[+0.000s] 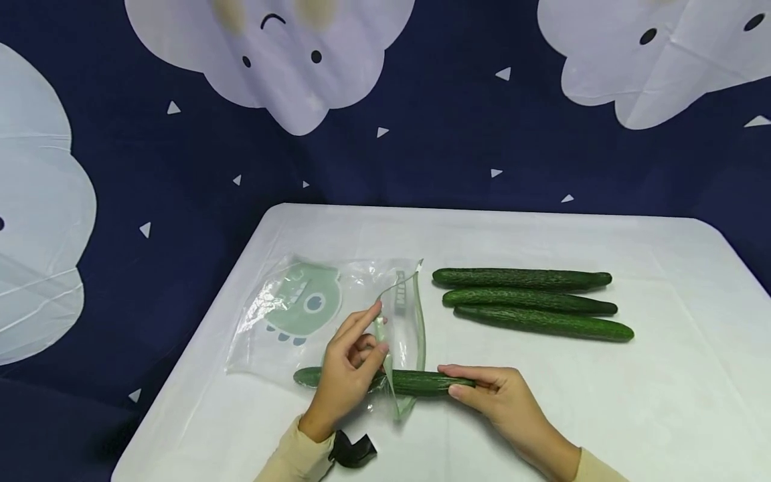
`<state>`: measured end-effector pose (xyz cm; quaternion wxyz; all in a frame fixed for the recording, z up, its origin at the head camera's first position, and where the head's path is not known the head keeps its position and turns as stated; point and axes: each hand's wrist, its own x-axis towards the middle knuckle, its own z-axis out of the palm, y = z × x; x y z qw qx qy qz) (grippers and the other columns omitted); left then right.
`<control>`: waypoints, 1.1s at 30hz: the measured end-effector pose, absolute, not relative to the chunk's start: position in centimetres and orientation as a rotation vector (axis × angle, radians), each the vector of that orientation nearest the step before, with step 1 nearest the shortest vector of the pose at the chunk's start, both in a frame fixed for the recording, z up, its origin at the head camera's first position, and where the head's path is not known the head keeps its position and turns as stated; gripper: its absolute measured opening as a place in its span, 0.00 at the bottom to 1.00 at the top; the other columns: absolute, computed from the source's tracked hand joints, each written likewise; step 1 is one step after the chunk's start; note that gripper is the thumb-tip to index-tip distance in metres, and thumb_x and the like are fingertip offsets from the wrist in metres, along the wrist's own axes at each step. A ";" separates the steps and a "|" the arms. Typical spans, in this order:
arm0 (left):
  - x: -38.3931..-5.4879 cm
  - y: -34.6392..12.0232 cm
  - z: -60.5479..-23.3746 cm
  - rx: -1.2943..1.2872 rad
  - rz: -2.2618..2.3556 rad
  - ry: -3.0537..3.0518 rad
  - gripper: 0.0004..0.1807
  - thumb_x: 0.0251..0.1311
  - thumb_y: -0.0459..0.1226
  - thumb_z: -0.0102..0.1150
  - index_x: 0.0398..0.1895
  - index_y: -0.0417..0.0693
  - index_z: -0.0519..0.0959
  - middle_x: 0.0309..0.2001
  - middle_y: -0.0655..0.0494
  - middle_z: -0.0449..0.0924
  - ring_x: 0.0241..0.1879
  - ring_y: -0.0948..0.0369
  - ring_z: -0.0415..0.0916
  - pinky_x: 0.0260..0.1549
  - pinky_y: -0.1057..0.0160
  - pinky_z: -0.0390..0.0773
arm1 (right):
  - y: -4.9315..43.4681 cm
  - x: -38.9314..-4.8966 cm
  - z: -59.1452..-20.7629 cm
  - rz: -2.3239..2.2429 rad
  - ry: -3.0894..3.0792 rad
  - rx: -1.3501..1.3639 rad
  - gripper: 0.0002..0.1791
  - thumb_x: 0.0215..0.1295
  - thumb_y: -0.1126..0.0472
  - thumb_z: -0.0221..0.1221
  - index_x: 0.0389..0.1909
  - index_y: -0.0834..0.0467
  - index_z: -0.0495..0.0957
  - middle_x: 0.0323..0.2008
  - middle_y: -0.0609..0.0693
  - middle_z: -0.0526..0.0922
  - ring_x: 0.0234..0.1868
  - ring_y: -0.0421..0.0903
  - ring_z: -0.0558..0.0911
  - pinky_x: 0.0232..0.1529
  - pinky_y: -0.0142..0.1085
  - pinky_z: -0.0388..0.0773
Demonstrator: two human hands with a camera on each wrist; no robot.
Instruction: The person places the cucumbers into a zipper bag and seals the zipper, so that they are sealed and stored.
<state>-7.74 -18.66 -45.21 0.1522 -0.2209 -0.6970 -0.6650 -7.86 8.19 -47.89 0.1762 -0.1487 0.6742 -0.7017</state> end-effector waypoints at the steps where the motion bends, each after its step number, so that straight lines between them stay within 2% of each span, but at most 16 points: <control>1: -7.7 -18.7 -45.2 -0.637 -1.905 -1.998 0.34 0.65 0.16 0.55 0.75 0.31 0.63 0.57 0.29 0.68 0.31 0.63 0.76 0.21 0.61 0.82 | 7.8 -8.0 -47.9 -1.991 1.903 -0.426 0.17 0.65 0.64 0.69 0.54 0.63 0.86 0.54 0.54 0.86 0.56 0.45 0.83 0.48 0.35 0.83; 7: -7.6 -18.7 -45.1 -0.632 -1.899 -1.998 0.34 0.65 0.17 0.55 0.75 0.29 0.62 0.57 0.26 0.67 0.29 0.62 0.75 0.21 0.62 0.81 | 6.1 -8.5 -47.7 -1.993 1.853 -0.420 0.18 0.65 0.63 0.69 0.54 0.64 0.85 0.51 0.56 0.87 0.51 0.46 0.86 0.47 0.35 0.84; 14: -7.5 -18.7 -45.0 -0.640 -1.882 -1.993 0.34 0.66 0.17 0.54 0.76 0.34 0.63 0.57 0.30 0.69 0.28 0.59 0.74 0.20 0.61 0.79 | 4.4 -9.3 -47.6 -1.995 1.841 -0.464 0.18 0.66 0.61 0.69 0.55 0.62 0.85 0.48 0.57 0.88 0.46 0.46 0.87 0.42 0.35 0.84; 21: -7.5 -19.0 -45.0 -0.636 -1.899 -1.984 0.34 0.66 0.17 0.54 0.76 0.32 0.62 0.57 0.27 0.68 0.28 0.62 0.73 0.19 0.61 0.78 | 3.3 -9.2 -47.6 -1.932 1.912 -0.442 0.18 0.62 0.59 0.72 0.52 0.61 0.87 0.47 0.54 0.88 0.48 0.46 0.87 0.44 0.35 0.84; 27: -7.6 -19.2 -44.8 -0.611 -1.856 -1.995 0.34 0.66 0.18 0.55 0.76 0.36 0.63 0.58 0.34 0.70 0.30 0.61 0.75 0.23 0.65 0.80 | 4.1 -9.0 -48.0 -1.759 2.253 -0.715 0.19 0.60 0.52 0.73 0.51 0.53 0.89 0.43 0.47 0.90 0.39 0.38 0.88 0.37 0.32 0.85; 32: -7.6 -18.9 -44.9 -0.626 -1.834 -2.008 0.34 0.66 0.18 0.55 0.76 0.34 0.63 0.57 0.33 0.70 0.31 0.60 0.75 0.25 0.67 0.80 | 5.6 -9.0 -48.2 -1.744 2.272 -0.829 0.18 0.60 0.57 0.73 0.52 0.56 0.88 0.45 0.49 0.89 0.41 0.39 0.88 0.38 0.33 0.85; 33: -7.6 -18.9 -44.9 -0.628 -1.833 -2.006 0.35 0.66 0.18 0.56 0.76 0.34 0.63 0.57 0.33 0.70 0.31 0.59 0.74 0.25 0.67 0.80 | 5.9 -9.0 -48.2 -1.750 2.257 -0.822 0.18 0.60 0.58 0.73 0.52 0.56 0.88 0.46 0.50 0.89 0.44 0.40 0.87 0.40 0.34 0.85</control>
